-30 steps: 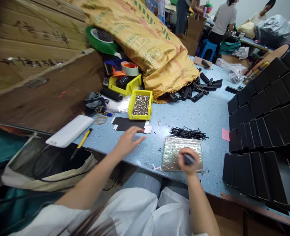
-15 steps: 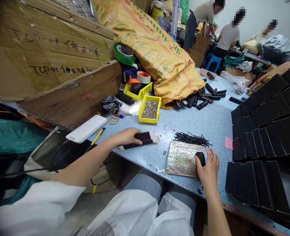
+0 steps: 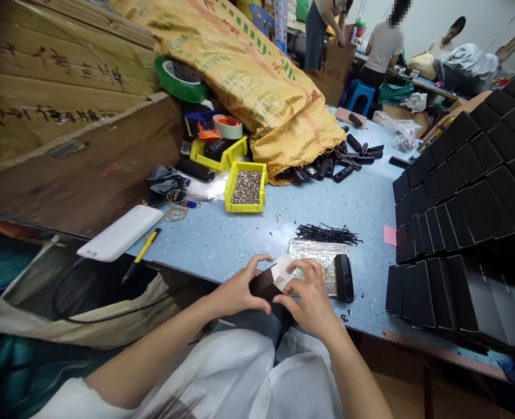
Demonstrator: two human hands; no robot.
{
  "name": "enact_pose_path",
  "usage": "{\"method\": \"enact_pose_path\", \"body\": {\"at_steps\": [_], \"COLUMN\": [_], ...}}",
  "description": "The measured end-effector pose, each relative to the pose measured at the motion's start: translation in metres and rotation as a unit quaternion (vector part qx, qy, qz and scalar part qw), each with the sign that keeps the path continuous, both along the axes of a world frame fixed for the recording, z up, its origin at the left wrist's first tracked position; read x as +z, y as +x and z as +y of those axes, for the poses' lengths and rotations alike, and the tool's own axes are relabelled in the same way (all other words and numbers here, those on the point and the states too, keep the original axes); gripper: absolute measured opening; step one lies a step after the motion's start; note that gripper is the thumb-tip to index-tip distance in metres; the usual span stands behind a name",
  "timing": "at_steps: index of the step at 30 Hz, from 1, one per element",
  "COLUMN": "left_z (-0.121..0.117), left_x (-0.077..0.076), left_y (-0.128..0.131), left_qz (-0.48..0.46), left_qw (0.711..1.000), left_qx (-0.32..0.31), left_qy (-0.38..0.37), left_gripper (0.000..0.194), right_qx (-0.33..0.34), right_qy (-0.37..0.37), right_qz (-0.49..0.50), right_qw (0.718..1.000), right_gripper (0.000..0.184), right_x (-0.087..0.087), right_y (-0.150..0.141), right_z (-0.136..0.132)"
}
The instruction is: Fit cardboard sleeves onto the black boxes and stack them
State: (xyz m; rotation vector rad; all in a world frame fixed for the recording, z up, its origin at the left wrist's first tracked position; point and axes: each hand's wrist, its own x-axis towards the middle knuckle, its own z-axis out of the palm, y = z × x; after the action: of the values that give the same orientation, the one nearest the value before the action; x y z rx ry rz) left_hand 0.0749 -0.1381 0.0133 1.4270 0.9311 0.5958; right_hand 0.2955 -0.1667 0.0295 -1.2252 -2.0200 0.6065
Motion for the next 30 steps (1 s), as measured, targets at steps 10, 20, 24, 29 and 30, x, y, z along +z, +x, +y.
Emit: {"method": "enact_pose_path", "body": {"at_steps": [10,20,24,29,30], "left_z": [-0.002,0.003,0.002,0.003,0.005], "left_x": [0.017,0.017,0.015,0.008,0.005], "left_y": [0.035,0.047,0.053,0.040,0.032], "left_qz": [0.033,0.019,0.030,-0.030,-0.061], "left_qw": [0.990,0.996,0.996,0.999,0.993], "left_qx": [0.017,-0.010,-0.033,0.037,0.071], "left_qy": [0.134,0.086,0.075,-0.020,-0.070], "left_gripper": [0.102,0.108,0.107,0.100,0.096], "right_qx": [-0.006,-0.114,-0.089,-0.011,-0.027], "right_qy": [-0.165,-0.079,-0.026,0.030,0.023], "right_qz": [0.326,0.264,0.191,-0.038,-0.104], "right_qw": [0.931,0.955,0.977,0.999,0.994], "right_gripper": [0.036,0.026,0.033,0.053,0.057], "right_x": [-0.013,-0.008,-0.011,-0.009,-0.009], "right_y": [-0.012,-0.018,-0.017,0.029,0.048], "right_z": [0.012,-0.003,-0.008,-0.007,-0.006]}}
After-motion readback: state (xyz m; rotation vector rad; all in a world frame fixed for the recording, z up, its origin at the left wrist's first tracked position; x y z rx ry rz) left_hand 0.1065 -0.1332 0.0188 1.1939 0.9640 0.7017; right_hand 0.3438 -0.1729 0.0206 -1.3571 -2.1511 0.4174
